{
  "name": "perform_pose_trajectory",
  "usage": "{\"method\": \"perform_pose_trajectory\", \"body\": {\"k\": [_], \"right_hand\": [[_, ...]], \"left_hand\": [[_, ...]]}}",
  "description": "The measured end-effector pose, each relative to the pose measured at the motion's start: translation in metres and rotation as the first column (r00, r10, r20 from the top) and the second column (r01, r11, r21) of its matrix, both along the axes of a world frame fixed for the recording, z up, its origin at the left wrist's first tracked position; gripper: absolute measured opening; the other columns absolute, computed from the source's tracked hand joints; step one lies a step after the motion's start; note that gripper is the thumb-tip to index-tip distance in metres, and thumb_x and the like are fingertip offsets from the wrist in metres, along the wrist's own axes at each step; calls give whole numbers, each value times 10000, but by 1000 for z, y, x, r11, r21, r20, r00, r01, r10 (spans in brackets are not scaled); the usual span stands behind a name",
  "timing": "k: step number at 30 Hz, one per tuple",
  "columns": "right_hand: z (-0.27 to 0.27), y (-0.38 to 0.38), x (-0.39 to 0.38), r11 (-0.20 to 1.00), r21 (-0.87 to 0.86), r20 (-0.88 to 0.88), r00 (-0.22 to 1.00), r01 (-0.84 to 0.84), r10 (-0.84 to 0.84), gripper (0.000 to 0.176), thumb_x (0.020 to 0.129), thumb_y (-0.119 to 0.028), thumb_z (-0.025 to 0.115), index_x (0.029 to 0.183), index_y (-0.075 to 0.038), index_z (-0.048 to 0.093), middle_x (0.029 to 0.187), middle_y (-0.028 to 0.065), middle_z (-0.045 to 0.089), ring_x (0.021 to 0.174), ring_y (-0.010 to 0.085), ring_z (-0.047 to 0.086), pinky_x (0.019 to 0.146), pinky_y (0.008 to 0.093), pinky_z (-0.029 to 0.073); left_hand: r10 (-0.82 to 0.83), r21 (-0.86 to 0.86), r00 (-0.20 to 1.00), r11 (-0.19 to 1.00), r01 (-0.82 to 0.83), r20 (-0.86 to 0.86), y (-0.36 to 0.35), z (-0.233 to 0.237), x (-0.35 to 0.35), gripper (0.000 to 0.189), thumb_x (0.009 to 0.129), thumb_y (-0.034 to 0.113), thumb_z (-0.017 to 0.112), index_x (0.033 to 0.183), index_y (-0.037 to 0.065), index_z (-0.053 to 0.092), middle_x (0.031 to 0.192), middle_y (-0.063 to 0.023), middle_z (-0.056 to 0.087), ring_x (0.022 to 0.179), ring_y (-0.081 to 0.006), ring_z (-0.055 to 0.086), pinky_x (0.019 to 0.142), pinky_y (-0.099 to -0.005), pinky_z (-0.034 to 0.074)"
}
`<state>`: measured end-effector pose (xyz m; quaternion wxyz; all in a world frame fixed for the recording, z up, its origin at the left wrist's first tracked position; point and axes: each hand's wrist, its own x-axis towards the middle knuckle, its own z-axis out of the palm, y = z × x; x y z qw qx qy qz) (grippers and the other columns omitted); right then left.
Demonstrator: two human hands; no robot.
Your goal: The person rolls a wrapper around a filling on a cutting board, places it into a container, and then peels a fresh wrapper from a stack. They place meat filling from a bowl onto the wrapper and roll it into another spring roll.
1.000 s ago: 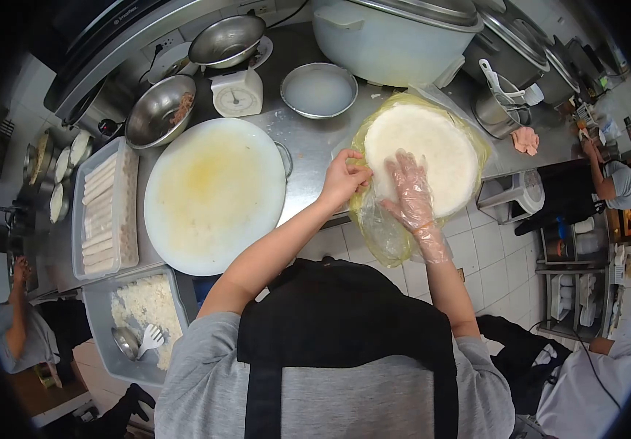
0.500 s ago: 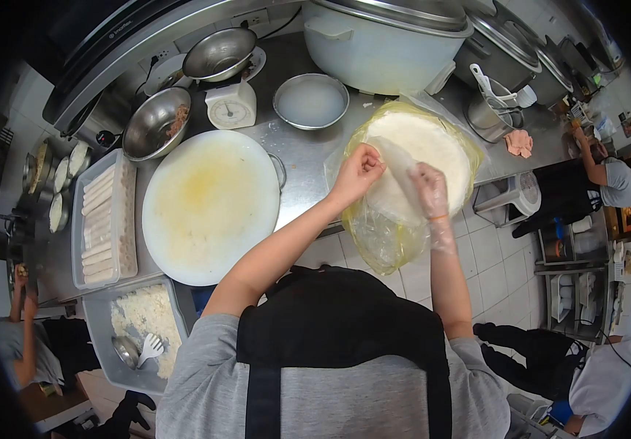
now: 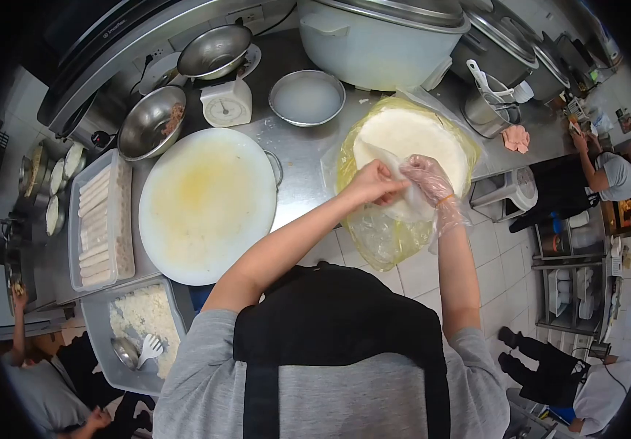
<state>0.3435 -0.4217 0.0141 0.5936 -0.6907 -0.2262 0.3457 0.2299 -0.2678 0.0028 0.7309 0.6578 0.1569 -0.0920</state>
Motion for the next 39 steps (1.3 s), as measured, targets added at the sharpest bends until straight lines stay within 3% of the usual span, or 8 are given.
{"method": "perform_pose_trajectory", "body": {"k": [10,16,20,24,27,29,32,39], "right_hand": [[14,-34,-46,895,-444,541,809,45,228,127,839,-152,624,860,-28,610,845,41,636,720,120,577,677,263,475],[48,-28,-8,943,104,-35,949,315,-313,135,856,-174,599,799,-52,585,905,73,654,736,120,589,694,255,480],[55,-22,-12,911,-384,440,838,-150,323,290,810,-294,678,806,-20,584,870,89,643,760,165,607,707,296,488],[13,-24,-10,827,-512,412,778,-233,475,265,789,-269,692,837,-28,594,781,31,613,737,152,553,667,311,455],[21,-31,11,964,-111,279,923,-242,264,195,797,-229,688,823,-60,595,793,-21,611,671,147,516,620,302,441],[38,-35,34,957,-288,196,980,33,26,164,806,-207,693,870,-75,620,843,-22,633,688,149,567,640,287,476],[-5,-44,112,895,263,-162,931,361,-328,268,825,-233,687,990,-30,631,915,44,661,757,181,639,702,313,535],[74,-53,209,806,184,-441,780,563,-444,329,805,-220,709,1036,0,627,1003,133,673,829,258,669,778,370,548]], "left_hand": [[116,-173,986,980,-94,123,-18,-9,-6,486,796,119,727,1205,1,493,1027,-111,641,818,-173,668,564,-255,571],[103,-183,993,979,-91,55,-10,-14,-12,439,788,90,734,1153,-50,532,957,-136,664,701,-171,675,552,-238,562],[120,-211,992,971,-111,32,-10,-13,-9,411,794,85,728,1144,-34,547,929,-121,669,683,-163,673,554,-236,557],[178,-198,979,968,-157,96,-10,-7,-14,402,787,80,736,1138,0,557,928,-94,667,682,-140,662,569,-235,554],[118,-170,988,980,-100,101,-4,-26,-12,424,775,64,740,1140,-2,535,930,-95,658,660,-133,649,558,-238,550],[89,-155,992,985,-73,94,-2,-31,-12,456,757,42,746,1134,-35,501,911,-121,647,613,-141,637,525,-249,548],[81,-124,997,989,-79,7,0,-21,-16,453,768,48,740,1166,16,526,918,-61,653,642,-106,629,572,-235,555],[70,-201,991,975,-92,-114,8,-22,-10,426,759,54,756,1114,40,521,856,-66,651,609,-107,629,553,-241,560]]}}
